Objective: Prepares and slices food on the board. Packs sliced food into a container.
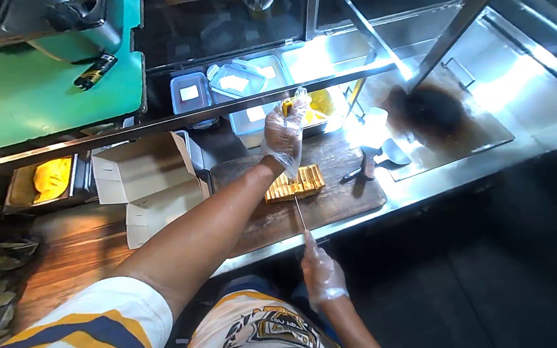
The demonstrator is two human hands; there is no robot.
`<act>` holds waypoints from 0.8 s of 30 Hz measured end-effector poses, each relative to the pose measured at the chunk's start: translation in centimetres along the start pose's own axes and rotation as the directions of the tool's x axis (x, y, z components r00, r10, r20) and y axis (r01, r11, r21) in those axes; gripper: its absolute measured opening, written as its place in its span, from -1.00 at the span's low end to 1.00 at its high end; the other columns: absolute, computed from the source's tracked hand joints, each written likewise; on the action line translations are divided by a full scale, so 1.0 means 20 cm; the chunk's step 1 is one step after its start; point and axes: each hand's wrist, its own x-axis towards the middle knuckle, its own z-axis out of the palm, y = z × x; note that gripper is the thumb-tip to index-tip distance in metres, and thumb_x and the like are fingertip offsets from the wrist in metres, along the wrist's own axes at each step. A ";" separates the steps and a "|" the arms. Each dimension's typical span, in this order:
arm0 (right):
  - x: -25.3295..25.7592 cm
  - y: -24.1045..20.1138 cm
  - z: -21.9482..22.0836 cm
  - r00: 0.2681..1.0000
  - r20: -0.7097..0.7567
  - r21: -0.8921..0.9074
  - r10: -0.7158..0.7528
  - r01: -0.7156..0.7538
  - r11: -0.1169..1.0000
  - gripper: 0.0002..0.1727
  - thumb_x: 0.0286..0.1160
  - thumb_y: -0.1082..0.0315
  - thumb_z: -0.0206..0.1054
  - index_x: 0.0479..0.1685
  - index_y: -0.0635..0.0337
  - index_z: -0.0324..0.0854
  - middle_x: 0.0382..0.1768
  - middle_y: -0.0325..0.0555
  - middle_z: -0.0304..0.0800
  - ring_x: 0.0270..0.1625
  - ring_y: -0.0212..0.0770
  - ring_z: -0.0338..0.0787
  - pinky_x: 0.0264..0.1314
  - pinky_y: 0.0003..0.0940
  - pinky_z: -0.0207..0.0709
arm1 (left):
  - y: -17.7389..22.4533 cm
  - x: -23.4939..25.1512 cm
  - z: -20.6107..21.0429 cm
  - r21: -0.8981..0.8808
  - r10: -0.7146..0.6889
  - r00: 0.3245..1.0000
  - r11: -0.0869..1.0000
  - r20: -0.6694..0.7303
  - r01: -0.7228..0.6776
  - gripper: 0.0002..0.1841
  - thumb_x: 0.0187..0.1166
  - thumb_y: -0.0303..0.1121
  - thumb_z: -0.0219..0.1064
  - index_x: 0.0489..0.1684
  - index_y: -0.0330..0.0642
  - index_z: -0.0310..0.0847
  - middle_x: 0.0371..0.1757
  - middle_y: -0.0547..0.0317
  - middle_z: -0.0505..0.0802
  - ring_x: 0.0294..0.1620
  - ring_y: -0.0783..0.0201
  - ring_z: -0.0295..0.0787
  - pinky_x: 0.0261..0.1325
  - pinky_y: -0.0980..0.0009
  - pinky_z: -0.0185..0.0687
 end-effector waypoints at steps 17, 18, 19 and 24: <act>-0.49 0.52 0.18 0.944 -0.269 0.549 -0.193 0.315 0.774 -0.41 0.51 0.44 0.36 0.62 0.08 0.56 0.31 -0.08 0.86 0.08 -0.28 0.94 0.23 -0.19 0.82 | 0.03 -0.05 -0.08 -0.083 0.021 1.000 0.996 0.011 -0.020 -0.71 0.74 -0.23 0.26 -0.50 0.02 0.54 -0.72 0.40 0.45 -0.76 0.42 0.29 -0.67 0.48 0.28; -0.47 0.49 0.14 0.974 -0.172 0.677 -0.147 0.226 0.701 -0.39 0.55 0.40 0.34 0.67 -0.01 0.51 0.34 -0.20 0.84 0.02 -0.39 0.91 0.17 -0.31 0.80 | 0.03 -0.05 -0.08 -0.088 0.012 1.000 0.996 -0.001 -0.012 -0.71 0.75 -0.22 0.25 -0.50 0.02 0.52 -0.72 0.40 0.45 -0.77 0.43 0.30 -0.69 0.49 0.29; -0.45 0.43 0.13 0.992 -0.091 0.796 -0.093 0.128 0.591 -0.38 0.56 0.40 0.33 0.68 -0.05 0.49 0.17 -0.21 0.89 -0.26 -0.40 0.85 -0.15 -0.34 0.79 | 0.03 -0.05 -0.09 -0.094 -0.001 1.000 0.996 -0.006 0.000 -0.71 0.77 -0.21 0.23 -0.49 0.03 0.51 -0.73 0.41 0.45 -0.77 0.43 0.31 -0.70 0.50 0.29; -0.35 0.29 0.17 1.000 0.018 0.968 -0.019 -0.012 0.250 -0.35 0.56 0.48 0.28 0.73 0.09 0.40 -0.45 -0.02 0.74 -0.66 -0.25 0.59 -0.66 -0.32 0.55 | 0.18 -0.02 -0.07 -0.108 -0.141 0.989 0.983 0.050 0.146 -0.71 0.78 -0.18 0.22 -0.46 0.04 0.49 -0.72 0.40 0.43 -0.77 0.44 0.29 -0.69 0.50 0.29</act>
